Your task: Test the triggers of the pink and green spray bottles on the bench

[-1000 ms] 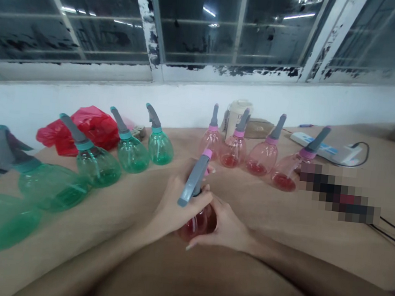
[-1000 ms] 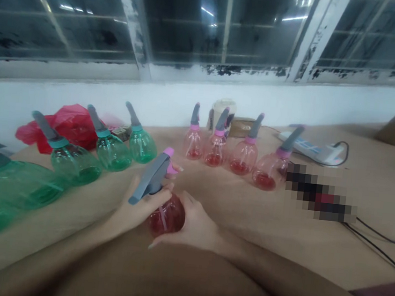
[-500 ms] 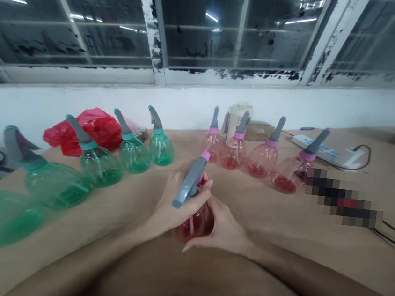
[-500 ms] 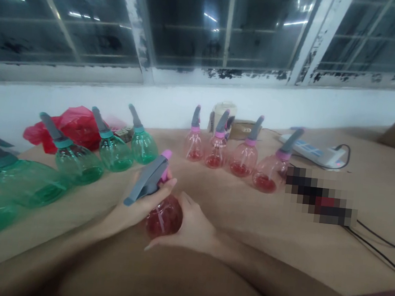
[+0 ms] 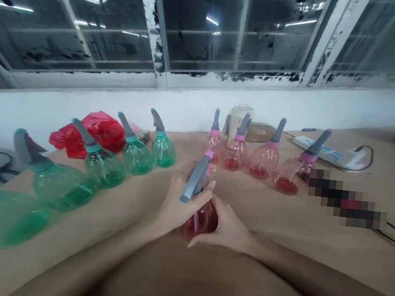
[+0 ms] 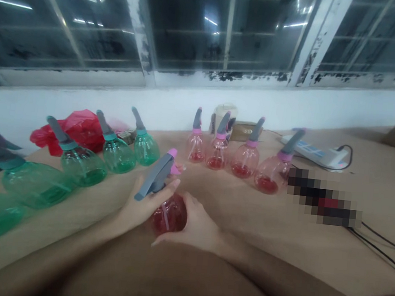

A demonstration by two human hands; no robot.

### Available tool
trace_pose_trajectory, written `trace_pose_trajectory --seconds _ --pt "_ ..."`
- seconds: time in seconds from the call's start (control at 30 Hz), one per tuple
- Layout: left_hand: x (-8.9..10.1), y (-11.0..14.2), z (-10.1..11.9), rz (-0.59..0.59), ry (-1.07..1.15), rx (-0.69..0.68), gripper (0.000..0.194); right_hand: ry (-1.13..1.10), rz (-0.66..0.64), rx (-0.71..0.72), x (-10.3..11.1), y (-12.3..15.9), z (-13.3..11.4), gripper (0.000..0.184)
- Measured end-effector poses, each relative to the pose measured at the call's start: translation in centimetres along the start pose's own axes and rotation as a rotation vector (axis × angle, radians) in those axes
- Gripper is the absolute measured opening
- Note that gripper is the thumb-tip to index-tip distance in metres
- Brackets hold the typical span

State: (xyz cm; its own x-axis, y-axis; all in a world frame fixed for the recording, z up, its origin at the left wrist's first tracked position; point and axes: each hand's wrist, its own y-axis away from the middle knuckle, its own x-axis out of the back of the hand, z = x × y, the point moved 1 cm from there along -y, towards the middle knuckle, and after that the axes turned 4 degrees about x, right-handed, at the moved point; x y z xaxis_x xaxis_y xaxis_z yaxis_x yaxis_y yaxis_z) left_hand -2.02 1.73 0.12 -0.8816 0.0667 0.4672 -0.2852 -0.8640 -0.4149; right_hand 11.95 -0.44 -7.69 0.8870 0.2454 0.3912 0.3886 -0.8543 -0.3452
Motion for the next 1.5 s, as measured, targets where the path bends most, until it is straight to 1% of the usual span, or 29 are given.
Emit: trace_pose_trajectory --seconds 0.2,0.33,0.47,0.67,0.8,0.93,1.0,1.1,1.2,1.33,1.5 --pt "0.1 0.0 0.0 -0.020 -0.029 -0.011 0.028 0.019 -0.008 -0.007 0.0 0.1 0.0 0.099" --pt "0.1 0.0 0.1 -0.022 -0.030 -0.006 0.026 0.011 -0.015 -0.024 0.0 0.2 -0.1 0.099" --pt "0.0 0.0 0.1 -0.032 -0.005 0.029 0.028 -0.006 -0.011 -0.025 0.0 0.2 -0.2 0.100" --pt "-0.1 0.0 -0.1 0.022 -0.024 0.028 0.020 -0.021 -0.016 -0.022 0.0 0.2 -0.4 0.099" --pt "0.0 -0.2 0.0 -0.001 -0.038 -0.005 0.014 -0.018 -0.004 -0.023 0.0 0.2 -0.7 0.101" --pt "0.1 -0.3 0.5 -0.004 -0.100 -0.022 0.005 -0.029 -0.003 -0.013 0.0 0.3 -1.1 0.091" --pt "0.2 -0.2 0.8 -0.005 -0.113 -0.036 0.007 -0.046 -0.009 -0.023 -0.1 0.4 -1.2 0.091" --pt "0.3 0.0 1.1 -0.018 -0.101 -0.042 0.010 -0.047 -0.012 -0.046 -0.1 0.5 -1.2 0.096" --pt "0.4 0.0 1.1 -0.008 -0.069 -0.054 0.003 -0.034 -0.009 -0.059 -0.1 0.5 -1.2 0.095" --pt "0.3 0.0 0.7 0.009 -0.041 -0.054 0.015 -0.030 -0.004 -0.046 0.0 0.5 -1.0 0.093" --pt "0.1 0.1 0.7 0.001 -0.044 -0.063 0.017 -0.014 -0.008 -0.062 0.1 0.5 -0.8 0.097"
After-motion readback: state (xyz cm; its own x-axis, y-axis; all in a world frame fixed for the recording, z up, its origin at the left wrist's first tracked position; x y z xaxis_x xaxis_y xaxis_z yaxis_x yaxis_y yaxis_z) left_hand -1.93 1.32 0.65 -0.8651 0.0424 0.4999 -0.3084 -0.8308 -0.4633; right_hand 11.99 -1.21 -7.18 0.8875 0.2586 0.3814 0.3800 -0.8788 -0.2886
